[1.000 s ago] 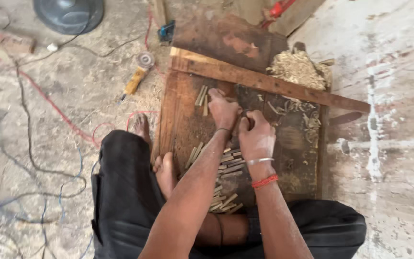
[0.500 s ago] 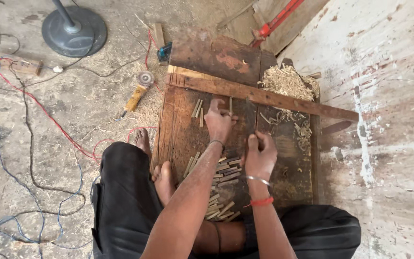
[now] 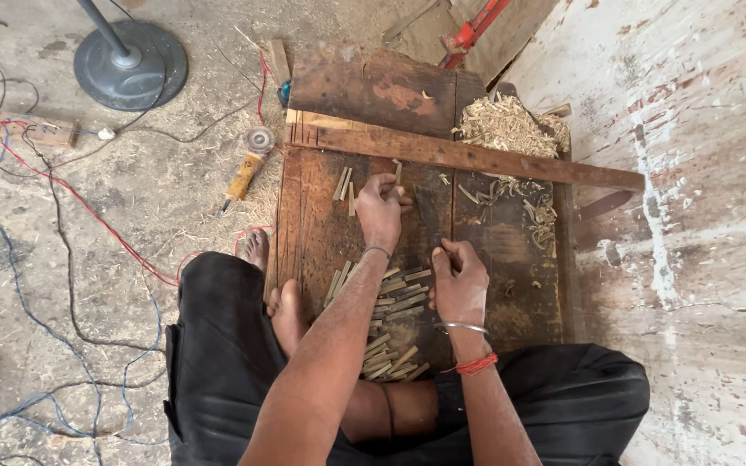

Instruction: The person sits on the floor at a low wooden workbench and cuts small wooden sticks into short pieces with a knife, one stick at a time, placing the cut pieces in a growing pile on the bench.

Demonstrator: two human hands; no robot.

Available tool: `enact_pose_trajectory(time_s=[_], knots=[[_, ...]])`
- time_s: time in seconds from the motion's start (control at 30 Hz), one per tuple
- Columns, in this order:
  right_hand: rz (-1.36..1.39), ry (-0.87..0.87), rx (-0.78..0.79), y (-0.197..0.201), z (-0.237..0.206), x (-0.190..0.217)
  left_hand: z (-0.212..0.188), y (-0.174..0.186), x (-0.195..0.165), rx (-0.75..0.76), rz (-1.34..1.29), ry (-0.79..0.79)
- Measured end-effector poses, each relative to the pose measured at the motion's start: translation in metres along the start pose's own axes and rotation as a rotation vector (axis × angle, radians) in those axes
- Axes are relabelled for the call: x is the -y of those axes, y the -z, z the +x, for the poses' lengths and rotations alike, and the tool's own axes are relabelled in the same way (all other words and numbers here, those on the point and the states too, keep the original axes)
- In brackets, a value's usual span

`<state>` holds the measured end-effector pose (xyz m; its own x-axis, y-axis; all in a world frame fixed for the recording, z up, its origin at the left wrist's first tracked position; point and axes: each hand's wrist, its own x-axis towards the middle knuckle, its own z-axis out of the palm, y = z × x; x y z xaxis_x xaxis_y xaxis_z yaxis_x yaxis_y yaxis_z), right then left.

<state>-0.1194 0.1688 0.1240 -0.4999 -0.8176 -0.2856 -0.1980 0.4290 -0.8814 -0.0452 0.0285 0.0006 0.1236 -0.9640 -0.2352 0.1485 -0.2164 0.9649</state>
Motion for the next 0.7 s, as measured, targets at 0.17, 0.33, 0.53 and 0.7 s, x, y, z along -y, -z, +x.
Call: enact_pose_trajectory(time_s=[0.17,0.33,0.53,0.7], knots=[[-0.007,0.042,-0.020,0.000,0.002,0.003,-0.002,-0.002,-0.003,-0.011,-0.017,-0.006],[0.054,0.064,0.020,-0.009,0.008,0.004,-0.002,-0.002,0.000,-0.059,0.079,-0.006],[0.081,0.060,0.066,-0.018,0.015,0.004,0.004,0.000,0.011,-0.167,0.303,-0.164],[0.032,0.040,0.046,-0.019,0.016,0.007,0.007,0.000,0.022,-0.104,0.286,-0.185]])
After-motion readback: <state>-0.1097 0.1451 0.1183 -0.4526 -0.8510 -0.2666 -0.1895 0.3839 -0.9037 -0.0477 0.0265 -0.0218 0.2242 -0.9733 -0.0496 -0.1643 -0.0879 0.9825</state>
